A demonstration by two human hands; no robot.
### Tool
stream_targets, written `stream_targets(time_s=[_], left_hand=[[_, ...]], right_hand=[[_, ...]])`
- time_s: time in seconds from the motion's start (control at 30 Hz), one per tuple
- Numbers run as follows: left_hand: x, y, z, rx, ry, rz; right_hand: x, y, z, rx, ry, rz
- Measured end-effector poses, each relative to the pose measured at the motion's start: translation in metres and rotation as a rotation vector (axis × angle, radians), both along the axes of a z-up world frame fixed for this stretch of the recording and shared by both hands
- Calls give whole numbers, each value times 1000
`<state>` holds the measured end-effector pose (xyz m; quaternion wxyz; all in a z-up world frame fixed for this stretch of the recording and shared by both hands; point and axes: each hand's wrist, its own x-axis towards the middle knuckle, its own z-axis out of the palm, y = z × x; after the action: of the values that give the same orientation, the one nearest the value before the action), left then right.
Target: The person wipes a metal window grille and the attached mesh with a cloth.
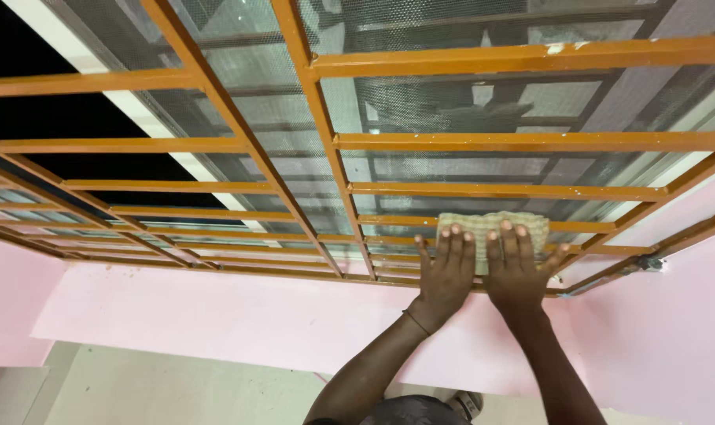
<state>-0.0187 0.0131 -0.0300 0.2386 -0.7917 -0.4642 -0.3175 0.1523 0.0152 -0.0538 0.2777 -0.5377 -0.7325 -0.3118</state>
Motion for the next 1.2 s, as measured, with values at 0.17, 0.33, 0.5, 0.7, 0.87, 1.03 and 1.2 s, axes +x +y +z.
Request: stream_targets(time_s=[0.17,0.33,0.5,0.7,0.87,1.03,1.2], left_hand=[[78,-13,32,-45,-23,-196],[106,-17,53,12,126,-127],[58,-18,50,21,122,-71],[-35,-19,40,-113,-9,30],[-90,-25,82,-41,10,237],[-85,-25,137,-74,-41,174],[-60,-17,165,-167,-1,149]], right_hand=[[94,-15,-18,-59,16,-216],[122,-27,-14,-74,104,-215],[65,-22,11,-112,153,-173],[-44,-8,47,-16,57,27],[-111,-8,112,-15,39,107],[-109,-12,174,-298,63,237],[-89,-7,180,-295,-103,161]])
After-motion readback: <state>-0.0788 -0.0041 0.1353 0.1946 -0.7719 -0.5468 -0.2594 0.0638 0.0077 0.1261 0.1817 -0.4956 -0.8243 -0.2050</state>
